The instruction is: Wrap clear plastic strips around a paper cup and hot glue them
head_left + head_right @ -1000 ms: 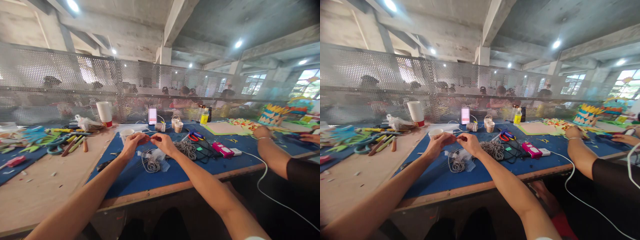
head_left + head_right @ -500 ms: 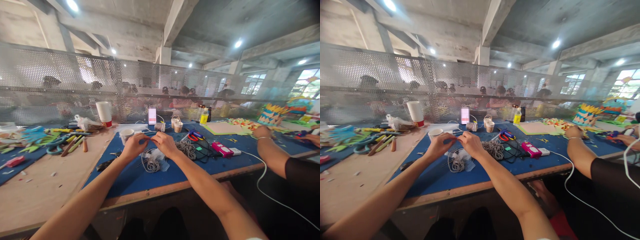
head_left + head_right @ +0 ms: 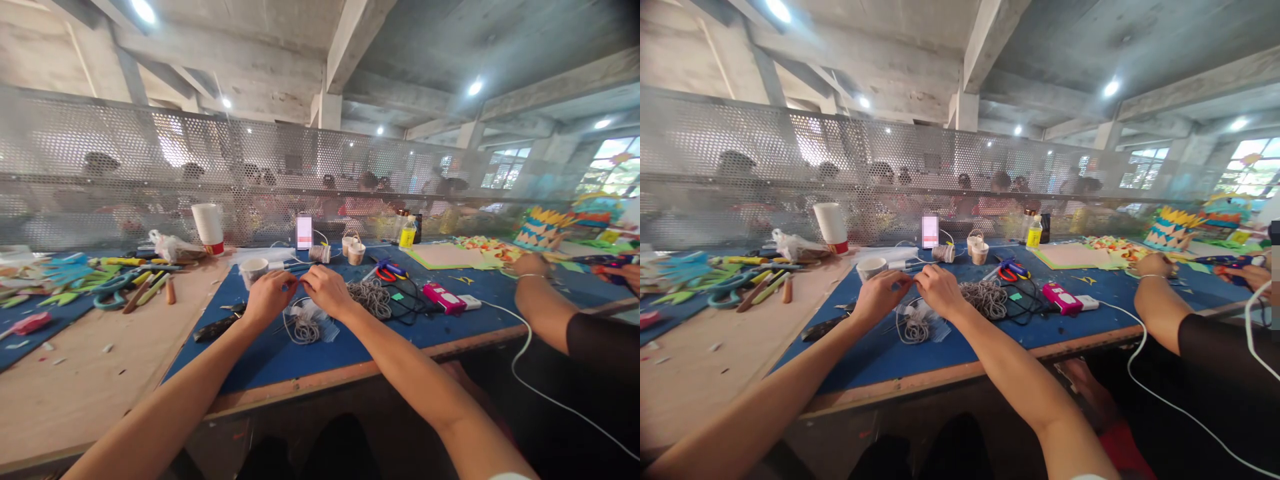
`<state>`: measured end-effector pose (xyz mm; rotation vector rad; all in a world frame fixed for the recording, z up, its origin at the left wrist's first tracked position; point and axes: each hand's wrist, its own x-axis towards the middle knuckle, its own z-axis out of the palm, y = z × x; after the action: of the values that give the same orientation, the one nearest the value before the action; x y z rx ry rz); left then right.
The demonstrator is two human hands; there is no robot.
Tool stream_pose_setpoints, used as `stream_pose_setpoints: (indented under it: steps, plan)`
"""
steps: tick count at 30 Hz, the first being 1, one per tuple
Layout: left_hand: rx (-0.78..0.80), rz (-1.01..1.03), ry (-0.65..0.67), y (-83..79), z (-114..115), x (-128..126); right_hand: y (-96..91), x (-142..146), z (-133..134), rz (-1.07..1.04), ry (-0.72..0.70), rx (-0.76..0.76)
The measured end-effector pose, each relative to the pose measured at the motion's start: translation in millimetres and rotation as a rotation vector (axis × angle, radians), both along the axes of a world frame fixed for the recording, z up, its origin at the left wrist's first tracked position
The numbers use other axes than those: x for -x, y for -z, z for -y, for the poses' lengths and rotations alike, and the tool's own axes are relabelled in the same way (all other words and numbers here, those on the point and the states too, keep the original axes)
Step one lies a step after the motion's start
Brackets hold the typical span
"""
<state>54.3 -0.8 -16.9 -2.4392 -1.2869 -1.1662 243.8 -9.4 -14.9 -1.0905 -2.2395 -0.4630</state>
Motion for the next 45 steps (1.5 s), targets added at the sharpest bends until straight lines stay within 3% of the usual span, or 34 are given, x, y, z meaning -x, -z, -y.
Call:
stream_pose_setpoints:
  steps: [11,23,32,45]
  plan:
    - [-0.043,-0.054,-0.085,4.7,3.1,-5.7,3.9,8.7,2.4,0.064,0.059,-0.043]
    - [-0.08,-0.057,-0.164,6.3,5.0,-9.1,3.6,13.9,4.3,-0.008,0.115,0.002]
    - [-0.072,-0.008,-0.236,7.4,5.4,-17.0,6.2,20.2,-1.8,-0.169,0.134,0.054]
    - [0.067,0.103,-0.248,2.2,6.4,-22.5,10.1,25.7,-18.9,-0.57,0.08,0.295]
